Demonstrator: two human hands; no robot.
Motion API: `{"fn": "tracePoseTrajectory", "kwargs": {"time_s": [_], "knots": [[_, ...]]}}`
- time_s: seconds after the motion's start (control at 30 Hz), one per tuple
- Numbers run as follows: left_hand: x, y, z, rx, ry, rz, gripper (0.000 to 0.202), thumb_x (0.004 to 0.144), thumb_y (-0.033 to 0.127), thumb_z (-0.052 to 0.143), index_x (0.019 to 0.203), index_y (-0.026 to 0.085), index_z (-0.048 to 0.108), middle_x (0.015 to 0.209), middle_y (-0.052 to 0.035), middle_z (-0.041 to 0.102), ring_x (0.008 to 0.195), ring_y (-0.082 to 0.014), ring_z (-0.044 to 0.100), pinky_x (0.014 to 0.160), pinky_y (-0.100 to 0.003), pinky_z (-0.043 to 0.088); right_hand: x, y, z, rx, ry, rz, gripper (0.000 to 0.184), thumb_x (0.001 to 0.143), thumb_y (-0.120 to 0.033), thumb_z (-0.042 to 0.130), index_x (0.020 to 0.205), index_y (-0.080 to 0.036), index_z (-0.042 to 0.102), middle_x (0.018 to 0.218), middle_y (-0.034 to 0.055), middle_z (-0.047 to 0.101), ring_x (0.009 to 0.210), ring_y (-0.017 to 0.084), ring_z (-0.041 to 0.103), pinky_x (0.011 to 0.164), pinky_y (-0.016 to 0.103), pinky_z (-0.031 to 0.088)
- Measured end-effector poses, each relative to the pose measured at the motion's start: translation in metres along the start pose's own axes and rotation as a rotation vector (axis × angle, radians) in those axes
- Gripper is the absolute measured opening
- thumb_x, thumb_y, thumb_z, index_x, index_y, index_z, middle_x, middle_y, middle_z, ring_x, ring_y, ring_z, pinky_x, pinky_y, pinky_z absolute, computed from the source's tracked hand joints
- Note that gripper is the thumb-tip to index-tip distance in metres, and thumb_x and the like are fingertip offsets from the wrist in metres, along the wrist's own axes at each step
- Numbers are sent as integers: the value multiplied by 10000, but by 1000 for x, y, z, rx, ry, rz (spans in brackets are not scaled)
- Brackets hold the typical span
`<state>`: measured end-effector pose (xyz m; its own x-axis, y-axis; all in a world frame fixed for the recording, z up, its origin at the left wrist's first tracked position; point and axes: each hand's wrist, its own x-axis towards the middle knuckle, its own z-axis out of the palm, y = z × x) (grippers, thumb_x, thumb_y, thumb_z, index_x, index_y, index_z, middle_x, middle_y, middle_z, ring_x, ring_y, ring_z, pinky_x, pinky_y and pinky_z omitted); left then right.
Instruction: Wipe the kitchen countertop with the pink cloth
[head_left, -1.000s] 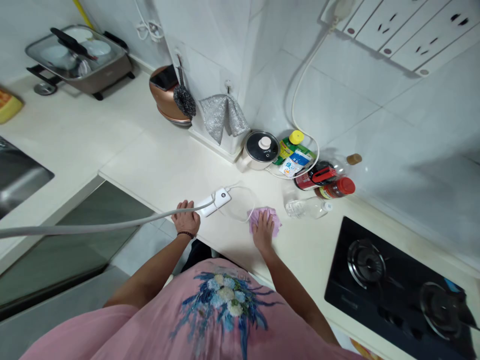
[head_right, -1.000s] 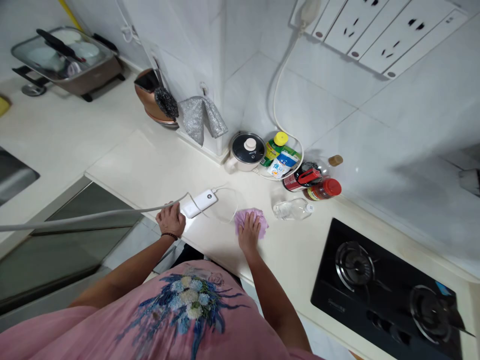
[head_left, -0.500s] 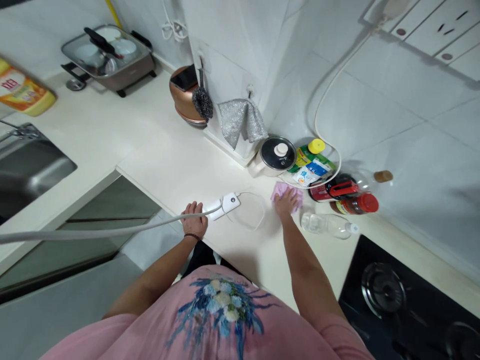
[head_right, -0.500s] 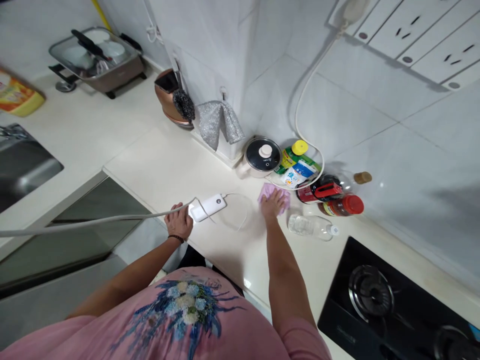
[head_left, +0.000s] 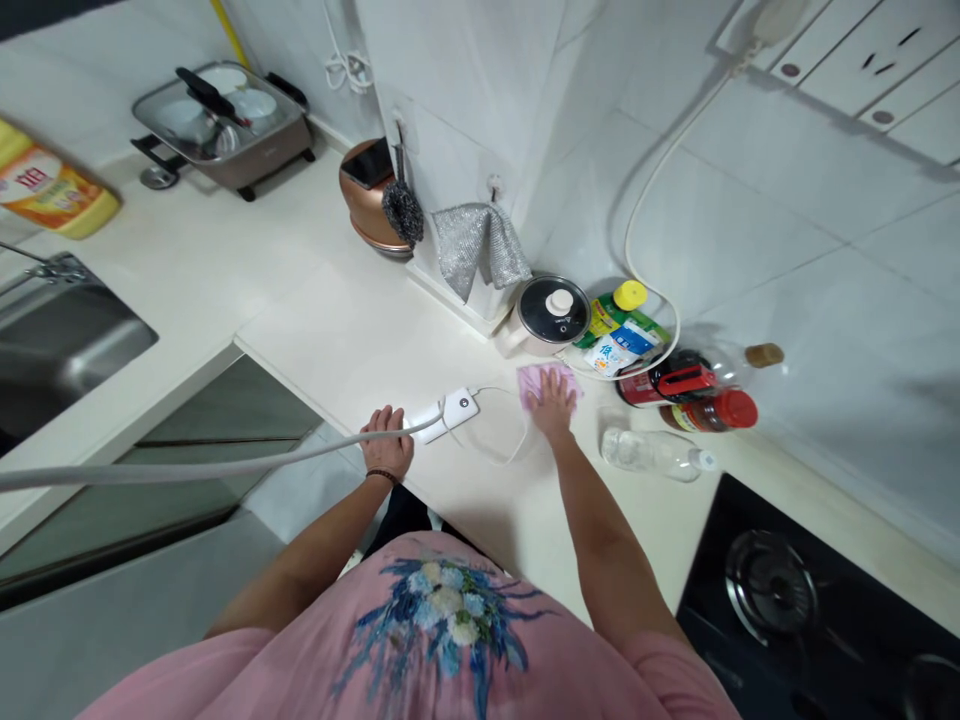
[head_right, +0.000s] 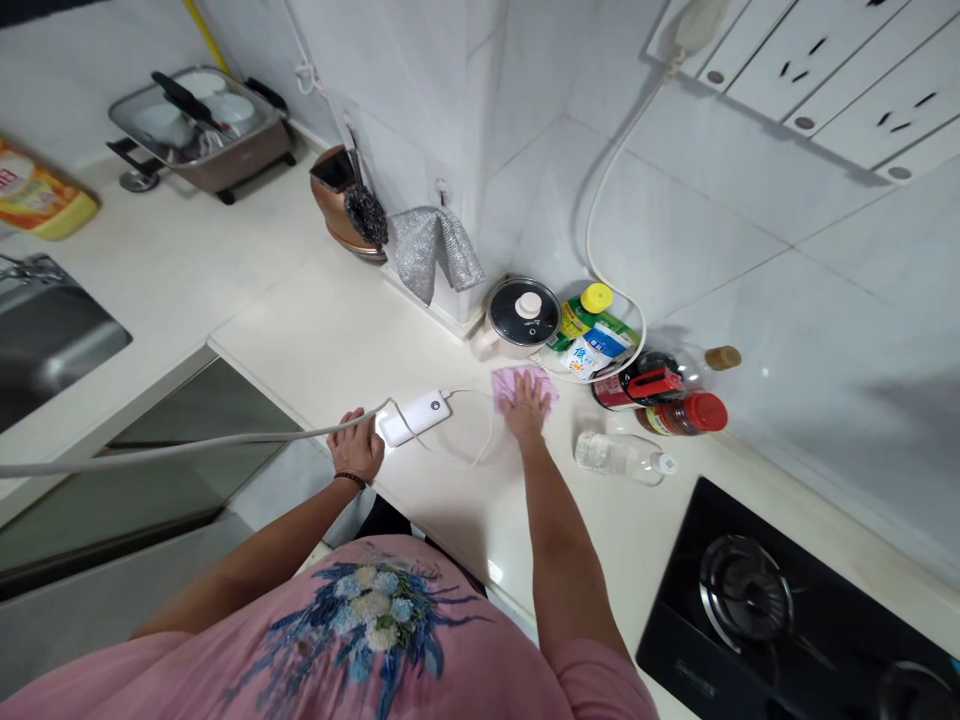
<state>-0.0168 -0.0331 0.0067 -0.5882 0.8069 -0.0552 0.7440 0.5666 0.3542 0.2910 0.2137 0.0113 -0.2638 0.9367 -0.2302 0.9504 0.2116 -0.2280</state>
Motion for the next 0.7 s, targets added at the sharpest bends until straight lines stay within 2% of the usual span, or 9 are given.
{"fn": "tracePoseTrajectory", "kwargs": {"time_s": [0.1, 0.17, 0.27, 0.33, 0.43, 0.53, 0.63, 0.7], "knots": [[0, 1, 0, 2, 5, 2, 582, 936, 269, 507, 1507, 219, 611, 1633, -152, 531, 1568, -352, 375, 1266, -559, 230, -7, 42, -7, 52, 94, 227, 771, 1083, -560, 233, 1759, -194, 166, 1832, 114, 124, 1684, 334, 33, 1320, 672, 68], [0, 0, 0, 1, 10, 10, 583, 938, 271, 509, 1510, 212, 609, 1628, -161, 534, 1566, -355, 375, 1265, -561, 229, -10, 57, -9, 89, 155, 346, 796, 1080, -583, 191, 1759, -170, 147, 1826, 162, 111, 1677, 350, 73, 1304, 701, 98], [0, -1, 2, -5, 12, 9, 584, 940, 274, 513, 1513, 210, 606, 1629, -163, 532, 1569, -355, 369, 1267, -561, 219, -18, 55, -5, 95, 178, 443, 796, 1077, -580, 174, 1758, -168, 158, 1818, 198, 121, 1668, 385, 101, 1273, 752, 132], [1, -2, 2, -13, 14, 6, 577, 940, 278, 518, 1506, 210, 611, 1631, -159, 530, 1569, -354, 366, 1271, -560, 209, -32, 44, 3, 38, 146, 410, 778, 1079, -552, 201, 1757, -171, 167, 1817, 187, 143, 1668, 390, 92, 1273, 753, 142], [1, -3, 3, -25, 24, 10, 567, 941, 279, 521, 1495, 208, 620, 1629, -160, 528, 1564, -354, 367, 1273, -563, 197, -73, 28, 21, -65, 97, 253, 753, 1083, -521, 252, 1754, -186, 192, 1822, 135, 168, 1676, 357, 67, 1307, 687, 143], [1, -2, 3, -27, 30, 20, 571, 943, 276, 515, 1501, 208, 614, 1628, -165, 524, 1555, -355, 372, 1265, -572, 205, -135, 30, 39, -113, 64, 157, 728, 1085, -514, 291, 1749, -218, 236, 1824, 94, 185, 1681, 333, 61, 1325, 634, 137], [1, -1, 2, -21, 36, 21, 558, 948, 280, 507, 1489, 206, 619, 1622, -170, 528, 1543, -354, 383, 1256, -576, 215, -195, 59, 48, -118, 49, 188, 708, 1092, -504, 276, 1746, -234, 249, 1820, 85, 205, 1682, 318, 79, 1329, 616, 138], [0, 0, 1, -22, 47, 20, 548, 952, 283, 500, 1480, 203, 625, 1604, -172, 545, 1537, -349, 390, 1255, -571, 215, -226, 91, 47, -108, 84, 301, 703, 1099, -491, 229, 1749, -223, 237, 1811, 110, 230, 1680, 325, 104, 1322, 634, 150]]}}
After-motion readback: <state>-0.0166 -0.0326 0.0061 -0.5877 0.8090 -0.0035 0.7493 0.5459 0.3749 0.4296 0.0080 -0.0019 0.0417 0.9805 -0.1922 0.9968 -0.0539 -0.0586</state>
